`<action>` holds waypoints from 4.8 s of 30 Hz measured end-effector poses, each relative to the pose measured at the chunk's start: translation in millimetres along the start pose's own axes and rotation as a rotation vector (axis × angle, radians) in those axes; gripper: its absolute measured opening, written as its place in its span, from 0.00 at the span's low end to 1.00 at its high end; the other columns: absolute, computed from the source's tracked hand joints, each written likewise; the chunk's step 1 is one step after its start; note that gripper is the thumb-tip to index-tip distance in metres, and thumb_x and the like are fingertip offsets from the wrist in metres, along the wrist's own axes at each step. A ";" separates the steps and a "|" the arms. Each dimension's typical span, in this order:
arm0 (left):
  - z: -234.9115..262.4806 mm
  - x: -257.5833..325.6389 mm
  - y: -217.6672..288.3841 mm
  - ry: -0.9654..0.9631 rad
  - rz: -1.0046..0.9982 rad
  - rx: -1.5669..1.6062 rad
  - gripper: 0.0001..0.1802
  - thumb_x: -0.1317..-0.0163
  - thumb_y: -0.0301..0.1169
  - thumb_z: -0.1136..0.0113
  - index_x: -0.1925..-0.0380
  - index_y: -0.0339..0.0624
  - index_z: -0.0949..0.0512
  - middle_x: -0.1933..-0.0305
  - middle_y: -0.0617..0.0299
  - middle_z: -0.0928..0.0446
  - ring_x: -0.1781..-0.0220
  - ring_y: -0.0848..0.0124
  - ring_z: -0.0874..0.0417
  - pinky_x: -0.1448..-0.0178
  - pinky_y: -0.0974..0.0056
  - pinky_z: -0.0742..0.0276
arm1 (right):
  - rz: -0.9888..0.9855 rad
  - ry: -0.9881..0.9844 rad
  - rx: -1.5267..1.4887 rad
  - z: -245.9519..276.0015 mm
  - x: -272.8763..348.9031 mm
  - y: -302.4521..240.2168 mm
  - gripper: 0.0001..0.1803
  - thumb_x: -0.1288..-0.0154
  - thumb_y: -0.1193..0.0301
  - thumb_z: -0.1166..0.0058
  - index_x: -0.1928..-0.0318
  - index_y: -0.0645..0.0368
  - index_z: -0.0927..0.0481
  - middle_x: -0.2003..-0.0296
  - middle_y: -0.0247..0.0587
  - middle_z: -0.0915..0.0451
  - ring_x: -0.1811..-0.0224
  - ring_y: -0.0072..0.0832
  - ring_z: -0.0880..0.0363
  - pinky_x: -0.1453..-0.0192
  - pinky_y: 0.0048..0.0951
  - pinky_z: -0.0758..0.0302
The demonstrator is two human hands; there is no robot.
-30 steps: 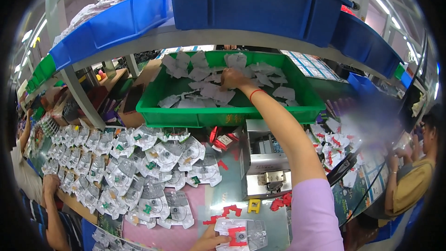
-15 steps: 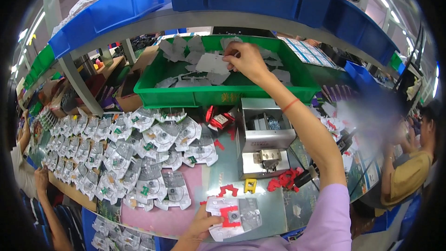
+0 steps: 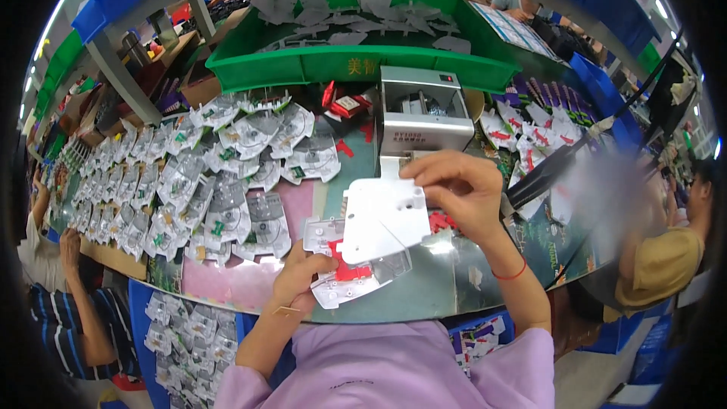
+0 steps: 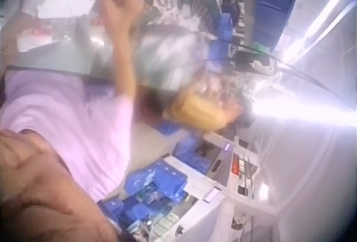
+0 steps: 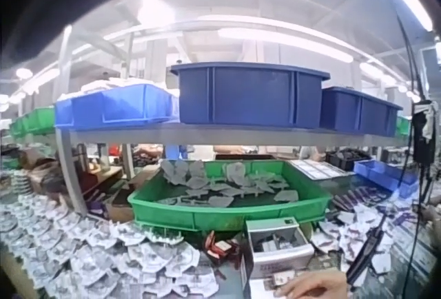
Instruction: The person assembles small plastic parts and connectors by hand, using a press machine and an electric screwdriver.
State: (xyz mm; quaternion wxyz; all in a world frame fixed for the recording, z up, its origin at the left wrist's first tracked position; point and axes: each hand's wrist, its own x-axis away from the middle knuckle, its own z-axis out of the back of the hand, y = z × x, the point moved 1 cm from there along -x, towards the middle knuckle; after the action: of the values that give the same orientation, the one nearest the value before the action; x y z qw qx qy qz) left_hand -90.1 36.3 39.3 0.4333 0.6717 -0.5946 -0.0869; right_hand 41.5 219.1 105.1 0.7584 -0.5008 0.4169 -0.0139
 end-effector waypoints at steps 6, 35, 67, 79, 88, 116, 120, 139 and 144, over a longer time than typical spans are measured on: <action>-12.2 3.1 -7.7 -0.022 0.019 -0.042 0.25 0.58 0.18 0.49 0.54 0.32 0.32 0.60 0.59 0.26 0.60 0.73 0.24 0.57 0.67 0.27 | 0.018 -0.088 0.016 6.9 31.3 1.3 0.04 0.55 0.82 0.43 0.74 0.66 0.23 0.69 0.50 0.21 0.67 0.32 0.21 0.63 0.24 0.24; -39.1 10.8 -8.7 -0.057 -0.044 -0.219 0.17 0.55 0.23 0.49 0.61 0.31 0.30 0.67 0.61 0.26 0.68 0.76 0.26 0.64 0.69 0.28 | 0.058 -0.215 0.735 3.3 56.7 -39.0 0.11 0.64 0.80 0.39 0.73 0.62 0.20 0.76 0.38 0.24 0.74 0.30 0.25 0.71 0.27 0.29; -32.3 14.4 -15.9 -0.075 0.037 -0.153 0.21 0.56 0.21 0.50 0.57 0.31 0.31 0.65 0.61 0.25 0.67 0.76 0.24 0.63 0.69 0.26 | -0.217 -0.500 0.641 0.5 55.3 -37.3 0.26 0.59 0.67 0.37 0.53 0.55 0.23 0.56 0.44 0.29 0.59 0.37 0.31 0.58 0.31 0.31; -27.7 17.4 -24.4 -0.140 -0.264 -0.418 0.21 0.54 0.20 0.49 0.55 0.30 0.32 0.65 0.61 0.25 0.67 0.78 0.24 0.63 0.71 0.27 | -0.200 -0.502 0.637 -25.6 74.3 -37.4 0.43 0.59 0.55 0.39 0.40 0.55 0.38 0.43 0.52 0.40 0.46 0.47 0.35 0.49 0.39 0.30; -22.4 15.9 -34.6 -0.111 -0.232 -0.366 0.27 0.56 0.21 0.45 0.51 0.33 0.33 0.59 0.58 0.26 0.60 0.77 0.25 0.57 0.71 0.27 | -0.210 -0.434 0.690 -37.6 86.4 -35.3 0.41 0.58 0.59 0.40 0.41 0.55 0.37 0.43 0.51 0.40 0.51 0.42 0.32 0.55 0.35 0.27; -26.4 11.7 -53.7 0.127 -0.322 -0.232 0.15 0.56 0.24 0.35 0.67 0.31 0.25 0.72 0.60 0.23 0.75 0.78 0.23 0.72 0.73 0.28 | -0.551 0.073 -0.145 -53.5 127.9 -5.7 0.48 0.55 0.73 0.36 0.36 0.60 0.50 0.43 0.48 0.37 0.47 0.26 0.33 0.58 0.23 0.28; -27.2 15.9 -50.0 0.128 -0.353 -0.227 0.15 0.55 0.23 0.36 0.65 0.31 0.25 0.70 0.59 0.23 0.73 0.77 0.23 0.71 0.72 0.27 | -0.578 0.058 -0.190 -55.8 123.0 -10.4 0.48 0.56 0.71 0.35 0.36 0.60 0.49 0.42 0.48 0.39 0.46 0.27 0.34 0.51 0.26 0.31; -27.5 8.6 -48.7 0.116 -0.367 -0.052 0.18 0.53 0.25 0.37 0.61 0.31 0.28 0.66 0.57 0.24 0.67 0.74 0.23 0.66 0.70 0.26 | -0.737 0.152 -0.439 -40.5 135.1 -10.5 0.21 0.47 0.76 0.42 0.52 0.67 0.32 0.74 0.41 0.23 0.80 0.19 0.27 0.78 0.17 0.33; -34.8 16.8 -54.5 0.032 -0.273 -0.003 0.20 0.52 0.25 0.39 0.58 0.33 0.31 0.66 0.59 0.26 0.68 0.75 0.24 0.66 0.70 0.28 | -0.900 0.001 -0.275 -58.1 131.7 -15.2 0.09 0.45 0.72 0.43 0.75 0.66 0.24 0.84 0.33 0.26 0.86 0.14 0.32 0.83 0.16 0.38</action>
State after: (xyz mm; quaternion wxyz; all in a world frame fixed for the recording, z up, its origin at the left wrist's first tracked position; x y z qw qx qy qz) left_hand -24.0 33.8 29.8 0.4280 0.7470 -0.4904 -0.1351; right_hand 95.9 110.3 26.6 0.6032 -0.7278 0.1565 -0.2863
